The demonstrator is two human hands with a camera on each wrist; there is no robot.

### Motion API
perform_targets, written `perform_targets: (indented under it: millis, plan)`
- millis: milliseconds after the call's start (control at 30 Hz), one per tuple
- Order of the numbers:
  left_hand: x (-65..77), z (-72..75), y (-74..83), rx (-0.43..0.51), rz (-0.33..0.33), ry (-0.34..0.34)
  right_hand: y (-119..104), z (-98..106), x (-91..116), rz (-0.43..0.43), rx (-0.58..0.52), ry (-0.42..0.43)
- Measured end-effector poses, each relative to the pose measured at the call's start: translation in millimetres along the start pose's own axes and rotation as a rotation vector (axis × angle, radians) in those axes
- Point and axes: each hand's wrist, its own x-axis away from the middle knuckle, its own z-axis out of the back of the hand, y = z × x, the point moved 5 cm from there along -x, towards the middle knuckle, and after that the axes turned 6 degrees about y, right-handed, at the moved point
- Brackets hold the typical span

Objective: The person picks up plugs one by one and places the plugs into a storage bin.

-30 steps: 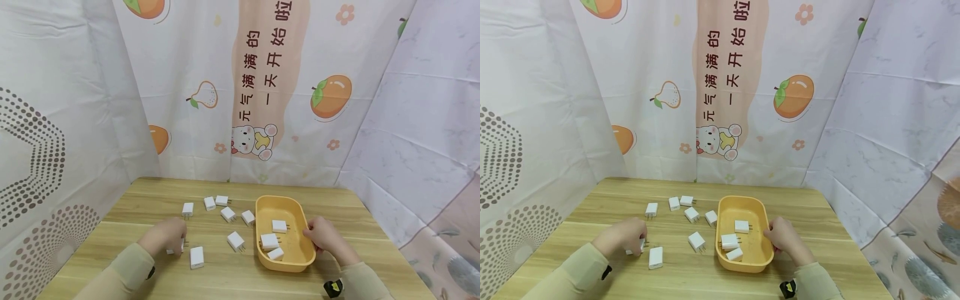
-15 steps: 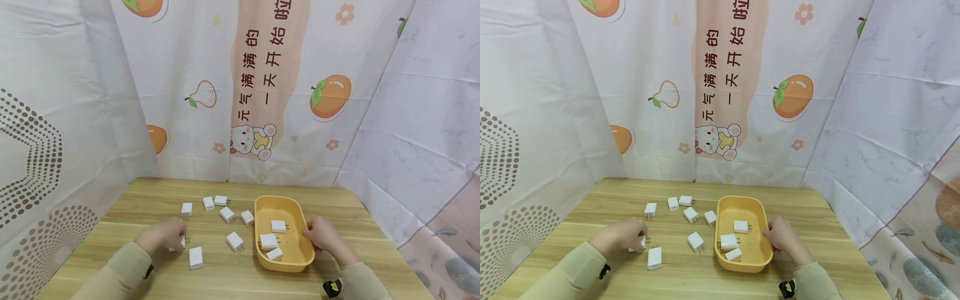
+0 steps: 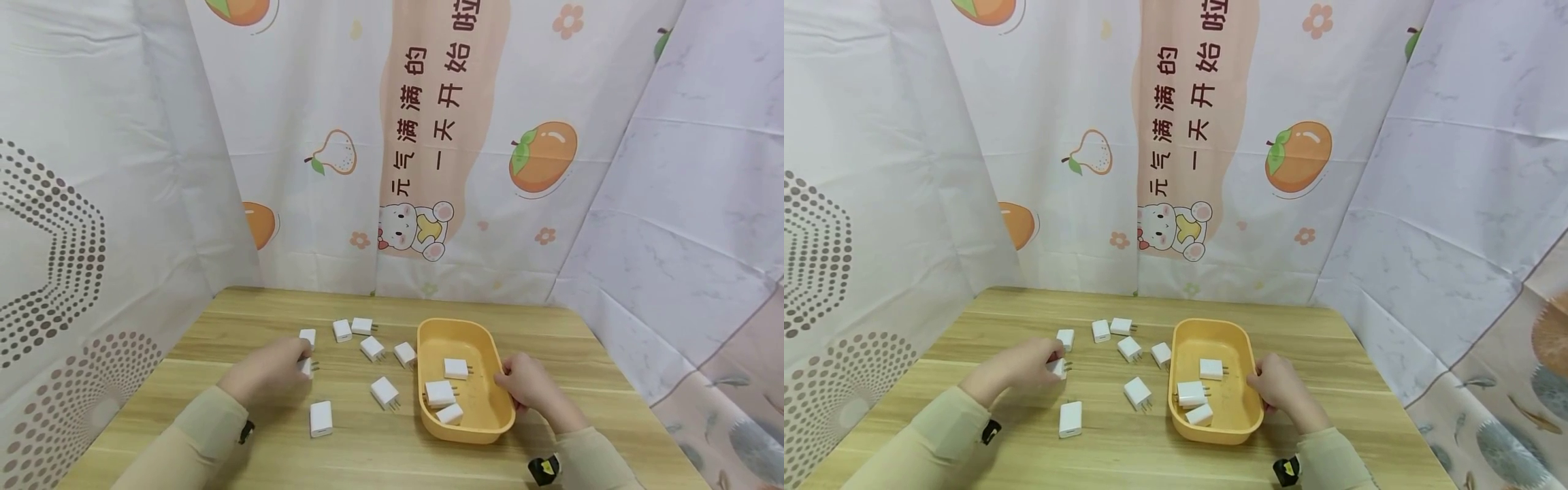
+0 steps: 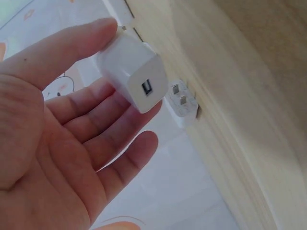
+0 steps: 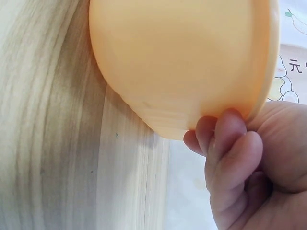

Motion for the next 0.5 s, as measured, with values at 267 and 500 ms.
perform_targets:
  millis: [267, 500]
  plan:
    - [-16.9, 7.0, 0.5, 0.024, -0.04, 0.123, 2, 0, 0, 0.001, 0.0, -0.004]
    - [-24.0, 16.4, 7.6, 0.053, -0.053, 0.241, 3, -1, -1, 0.0, -0.004, 0.005]
